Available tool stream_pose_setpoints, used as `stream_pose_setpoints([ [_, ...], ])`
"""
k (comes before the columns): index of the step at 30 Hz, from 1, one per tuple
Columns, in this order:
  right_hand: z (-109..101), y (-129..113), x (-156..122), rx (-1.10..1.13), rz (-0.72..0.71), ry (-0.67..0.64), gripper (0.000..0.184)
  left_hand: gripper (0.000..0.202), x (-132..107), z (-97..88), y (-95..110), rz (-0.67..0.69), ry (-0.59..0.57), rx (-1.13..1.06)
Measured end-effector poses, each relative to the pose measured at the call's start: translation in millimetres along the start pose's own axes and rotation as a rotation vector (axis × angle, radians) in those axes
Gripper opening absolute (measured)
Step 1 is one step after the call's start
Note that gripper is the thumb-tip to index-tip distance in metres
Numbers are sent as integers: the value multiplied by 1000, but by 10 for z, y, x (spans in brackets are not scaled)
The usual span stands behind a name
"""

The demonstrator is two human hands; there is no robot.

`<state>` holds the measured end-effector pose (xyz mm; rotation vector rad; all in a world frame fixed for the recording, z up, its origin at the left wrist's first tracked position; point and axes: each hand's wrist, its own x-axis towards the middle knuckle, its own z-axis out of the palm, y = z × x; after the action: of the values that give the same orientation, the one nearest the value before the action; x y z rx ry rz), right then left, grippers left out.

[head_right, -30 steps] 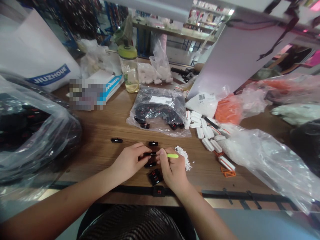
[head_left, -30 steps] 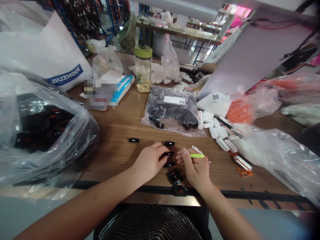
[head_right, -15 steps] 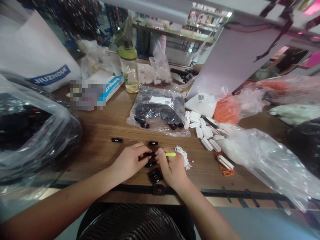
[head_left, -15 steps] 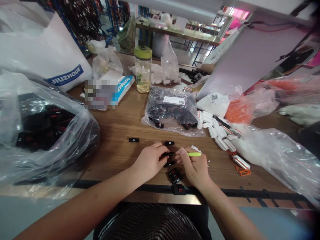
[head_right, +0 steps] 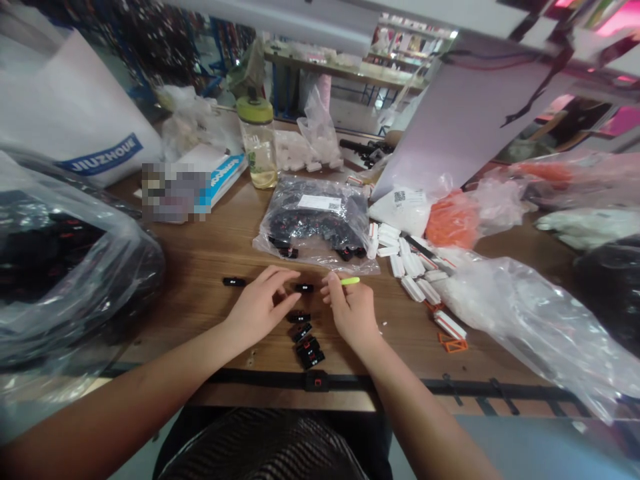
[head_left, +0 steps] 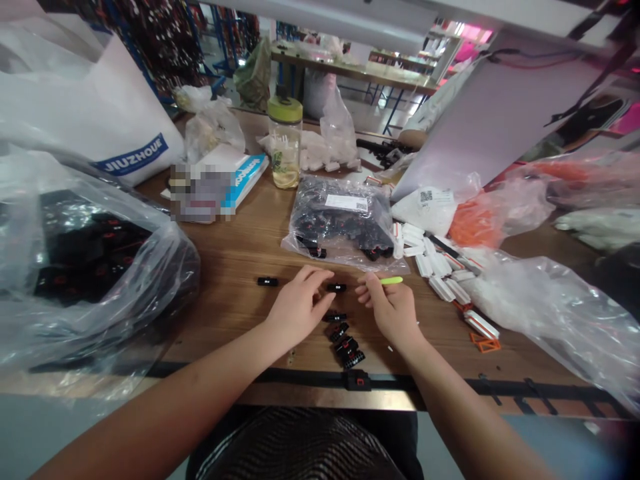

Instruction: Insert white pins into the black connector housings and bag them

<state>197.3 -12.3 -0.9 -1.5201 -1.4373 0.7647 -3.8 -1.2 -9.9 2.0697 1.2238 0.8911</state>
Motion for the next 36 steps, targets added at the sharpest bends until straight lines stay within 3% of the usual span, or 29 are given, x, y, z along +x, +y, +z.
stream_pose_setpoints([
  [10, 45, -55, -156, 115, -50, 20, 39, 17, 24, 27, -24, -11, -95, 67],
  [17, 71, -41, -156, 96, -37, -61, 38, 19, 24, 36, -19, -16, -102, 51],
  [29, 71, -62, -157, 6, -57, -85, 37, 19, 21, 50, -40, -13, -96, 47],
  [36, 52, -192, -182, -243, -286, -230, 36, 17, 13, 46, -33, -33, -94, 42],
])
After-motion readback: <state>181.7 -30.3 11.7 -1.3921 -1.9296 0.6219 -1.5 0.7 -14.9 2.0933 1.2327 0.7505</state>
